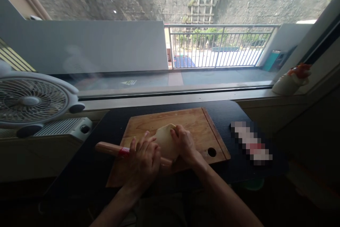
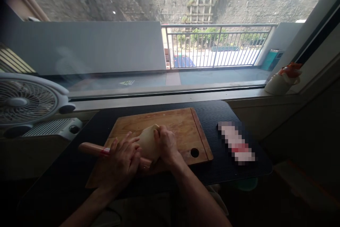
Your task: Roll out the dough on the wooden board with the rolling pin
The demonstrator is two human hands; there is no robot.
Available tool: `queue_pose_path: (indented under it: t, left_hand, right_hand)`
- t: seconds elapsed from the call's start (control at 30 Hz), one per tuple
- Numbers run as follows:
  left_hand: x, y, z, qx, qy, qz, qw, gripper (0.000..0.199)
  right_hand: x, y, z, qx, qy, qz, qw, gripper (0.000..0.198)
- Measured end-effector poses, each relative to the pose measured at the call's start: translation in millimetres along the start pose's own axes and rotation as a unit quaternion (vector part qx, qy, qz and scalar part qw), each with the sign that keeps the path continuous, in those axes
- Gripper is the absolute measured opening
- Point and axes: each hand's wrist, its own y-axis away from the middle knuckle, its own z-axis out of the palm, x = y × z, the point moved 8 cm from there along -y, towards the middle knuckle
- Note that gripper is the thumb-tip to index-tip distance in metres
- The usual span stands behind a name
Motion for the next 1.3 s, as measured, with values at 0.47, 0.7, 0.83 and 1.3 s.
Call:
queue_pose_path:
  t: [0.47,0.7,0.83,1.3]
  left_hand:
    - [-12.4,-146.8,79.4,-0.090,0.000,-0.074,0.993,0.037]
    - [-32.0,-37.8,46.2,-0.137,-0.040,-0.036,0.989,0.043]
    - [-36.3,-33.2,40.4,-0.127,-0.050,-0.027,0.990,0.045]
    - [-37.7,-75.0,22.5,0.043,0.134,-0.091,0.986,0.034]
  right_hand:
    - [16.1,5.8,-4.7,0.023,0.061,-0.024,0.998,0.030]
    - [23.3,4.7,-8.2,0.031,0.017,-0.018,0.999,0.036]
    - [23.4,4.1,-3.8,0.024,0.029,-0.015,0.999,0.036]
    - [22.7,5.1,-8.2,0.042,0.043,-0.015,0.998,0.036]
